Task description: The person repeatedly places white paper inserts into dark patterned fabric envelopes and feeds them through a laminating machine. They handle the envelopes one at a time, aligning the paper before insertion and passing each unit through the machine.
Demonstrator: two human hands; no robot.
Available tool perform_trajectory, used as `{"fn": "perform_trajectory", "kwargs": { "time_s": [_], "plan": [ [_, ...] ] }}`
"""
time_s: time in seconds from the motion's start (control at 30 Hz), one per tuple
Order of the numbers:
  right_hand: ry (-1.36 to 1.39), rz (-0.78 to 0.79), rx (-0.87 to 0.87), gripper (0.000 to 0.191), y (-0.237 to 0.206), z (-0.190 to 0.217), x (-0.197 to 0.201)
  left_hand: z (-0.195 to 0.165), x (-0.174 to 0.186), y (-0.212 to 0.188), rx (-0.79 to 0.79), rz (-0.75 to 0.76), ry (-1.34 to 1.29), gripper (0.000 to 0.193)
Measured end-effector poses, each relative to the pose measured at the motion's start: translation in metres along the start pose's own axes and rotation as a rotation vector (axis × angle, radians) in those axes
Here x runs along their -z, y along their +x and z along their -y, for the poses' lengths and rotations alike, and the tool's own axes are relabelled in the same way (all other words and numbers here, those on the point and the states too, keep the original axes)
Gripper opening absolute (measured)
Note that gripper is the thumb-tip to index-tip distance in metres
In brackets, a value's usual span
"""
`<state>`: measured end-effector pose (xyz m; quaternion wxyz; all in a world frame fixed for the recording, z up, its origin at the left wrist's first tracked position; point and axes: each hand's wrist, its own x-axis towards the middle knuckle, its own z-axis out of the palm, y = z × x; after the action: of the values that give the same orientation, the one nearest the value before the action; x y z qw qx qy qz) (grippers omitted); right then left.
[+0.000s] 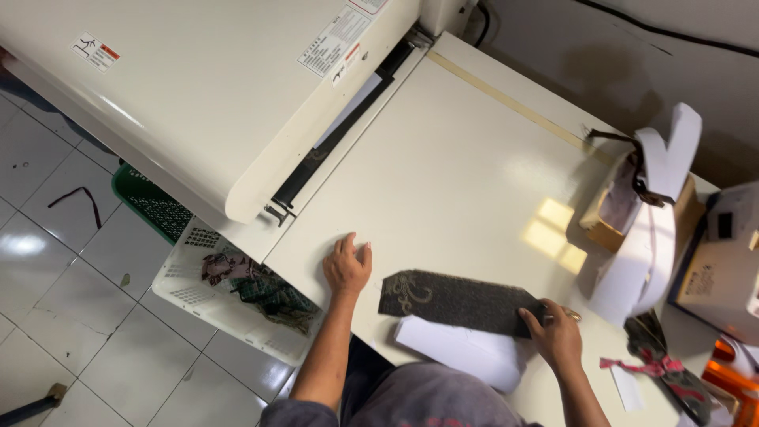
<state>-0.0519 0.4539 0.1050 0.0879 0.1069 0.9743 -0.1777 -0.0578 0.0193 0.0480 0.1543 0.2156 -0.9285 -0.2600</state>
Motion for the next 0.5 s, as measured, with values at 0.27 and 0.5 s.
{"fn": "perform_trajectory", "kwargs": {
  "time_s": [0.27, 0.5],
  "plan": [
    [-0.049, -0.186, 0.197, 0.032, -0.014, -0.001, -0.004, -0.010, 0.013, -0.011, -0.030, -0.089, -0.117, 0.035],
    [-0.090, -0.279, 0.368, 0.017, -0.030, 0.005, 0.010, -0.055, 0.012, -0.049, -0.013, -0.004, -0.421, 0.038]
  ]
}}
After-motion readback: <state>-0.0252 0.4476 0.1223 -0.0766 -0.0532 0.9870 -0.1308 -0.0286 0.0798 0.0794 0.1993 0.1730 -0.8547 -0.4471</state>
